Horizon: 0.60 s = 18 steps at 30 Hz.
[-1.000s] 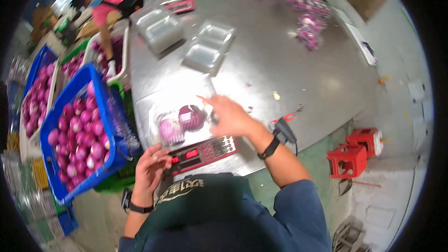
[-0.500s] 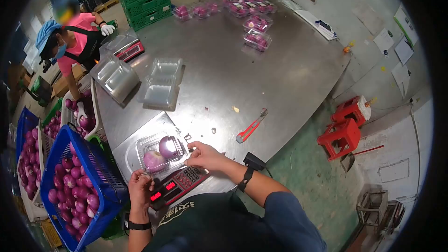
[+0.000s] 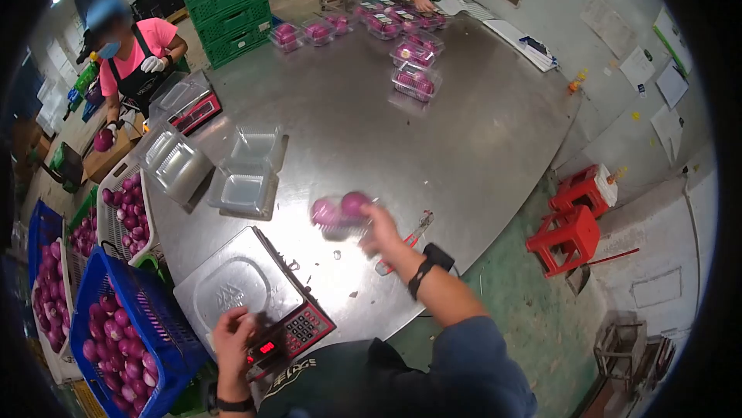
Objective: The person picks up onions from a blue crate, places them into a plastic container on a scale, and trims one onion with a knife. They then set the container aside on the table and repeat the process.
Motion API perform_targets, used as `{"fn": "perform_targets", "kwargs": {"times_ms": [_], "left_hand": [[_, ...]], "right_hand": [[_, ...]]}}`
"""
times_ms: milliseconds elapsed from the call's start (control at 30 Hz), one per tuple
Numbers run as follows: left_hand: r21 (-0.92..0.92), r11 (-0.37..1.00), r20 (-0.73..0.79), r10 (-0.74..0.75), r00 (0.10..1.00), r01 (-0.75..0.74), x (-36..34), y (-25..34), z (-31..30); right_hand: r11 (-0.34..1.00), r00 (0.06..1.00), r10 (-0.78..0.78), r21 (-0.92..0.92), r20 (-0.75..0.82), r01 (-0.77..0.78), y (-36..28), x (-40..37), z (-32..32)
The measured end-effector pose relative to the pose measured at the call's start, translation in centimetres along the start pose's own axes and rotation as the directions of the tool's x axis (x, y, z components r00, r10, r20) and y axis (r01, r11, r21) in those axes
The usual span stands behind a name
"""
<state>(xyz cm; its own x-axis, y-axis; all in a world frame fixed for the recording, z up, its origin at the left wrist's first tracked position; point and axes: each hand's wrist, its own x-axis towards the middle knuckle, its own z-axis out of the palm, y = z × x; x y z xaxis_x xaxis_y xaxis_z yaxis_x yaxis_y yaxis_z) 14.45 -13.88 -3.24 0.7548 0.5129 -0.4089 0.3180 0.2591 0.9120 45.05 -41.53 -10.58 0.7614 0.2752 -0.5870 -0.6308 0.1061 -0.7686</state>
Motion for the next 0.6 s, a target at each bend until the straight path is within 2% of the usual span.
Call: {"fn": "perform_targets", "kwargs": {"times_ms": [67,100,133,200,233,267,300,333,367,400,433,467,533,600], "left_hand": [[0.114,0.989,-0.145,0.106,0.984,-0.090,-1.4,2.4,-2.3],[0.159,0.970,-0.252,0.219,0.942,-0.183,-1.7,2.5,-4.2],[0.215,0.939,-0.350,0.330,0.877,-0.267,-2.0,2.2,-6.6],[0.530,0.790,-0.508,0.587,0.631,-0.308,-2.6,2.3,-11.0],[0.607,0.752,-0.536,0.626,0.566,-0.256,-3.8,4.6,-11.1],[0.676,0.711,-0.555,0.665,0.499,-0.196,-5.2,7.0,-11.3],[0.781,0.620,-0.533,0.725,0.435,-0.077,-5.9,7.9,-11.9],[0.855,0.515,-0.495,0.783,0.377,0.051,-6.3,8.1,-12.6],[0.857,0.512,-0.493,0.782,0.381,0.058,-6.3,8.1,-12.9],[0.847,0.487,-0.529,0.737,0.421,0.212,-6.3,8.0,-13.1],[0.822,0.444,-0.568,0.689,0.450,0.358,-6.3,7.5,-13.6],[0.823,0.438,-0.566,0.686,0.456,0.363,-6.5,5.4,-16.4],[0.935,0.231,-0.345,0.762,0.547,0.269,-6.6,0.7,-22.4],[0.917,0.222,-0.384,0.717,0.582,0.331,-6.9,0.9,-22.2]], "right_hand": [[1.000,0.989,0.009,0.016,-0.146,-0.007,-2.4,6.5,-4.0],[0.997,0.977,-0.076,-0.045,-0.200,0.068,-4.3,8.9,-5.6],[0.984,0.955,-0.161,-0.109,-0.247,0.138,-6.4,10.9,-6.9],[0.897,0.855,-0.274,-0.438,-0.440,0.063,-11.7,13.8,-8.9],[0.696,0.750,-0.515,-0.713,-0.415,0.083,-12.5,16.6,-11.0],[0.417,0.629,-0.718,-0.908,-0.300,0.044,-12.5,19.3,-12.6],[0.419,0.634,-0.712,-0.907,-0.301,0.040,-13.2,19.8,-12.6],[0.363,0.646,-0.729,-0.928,-0.226,0.086,-14.3,19.5,-12.5],[0.307,0.654,-0.741,-0.943,-0.150,0.132,-15.4,19.3,-12.2],[0.309,0.663,-0.733,-0.943,-0.151,0.127,-15.9,19.8,-12.2],[0.214,0.641,-0.762,-0.969,-0.090,0.119,-16.5,20.3,-12.1],[0.119,0.620,-0.784,-0.987,-0.027,0.108,-17.0,20.9,-12.1],[0.078,0.622,-0.783,-0.993,-0.008,0.086,-18.2,21.8,-11.6],[0.033,0.625,-0.781,-0.997,0.018,0.071,-19.3,23.2,-10.9]]}}
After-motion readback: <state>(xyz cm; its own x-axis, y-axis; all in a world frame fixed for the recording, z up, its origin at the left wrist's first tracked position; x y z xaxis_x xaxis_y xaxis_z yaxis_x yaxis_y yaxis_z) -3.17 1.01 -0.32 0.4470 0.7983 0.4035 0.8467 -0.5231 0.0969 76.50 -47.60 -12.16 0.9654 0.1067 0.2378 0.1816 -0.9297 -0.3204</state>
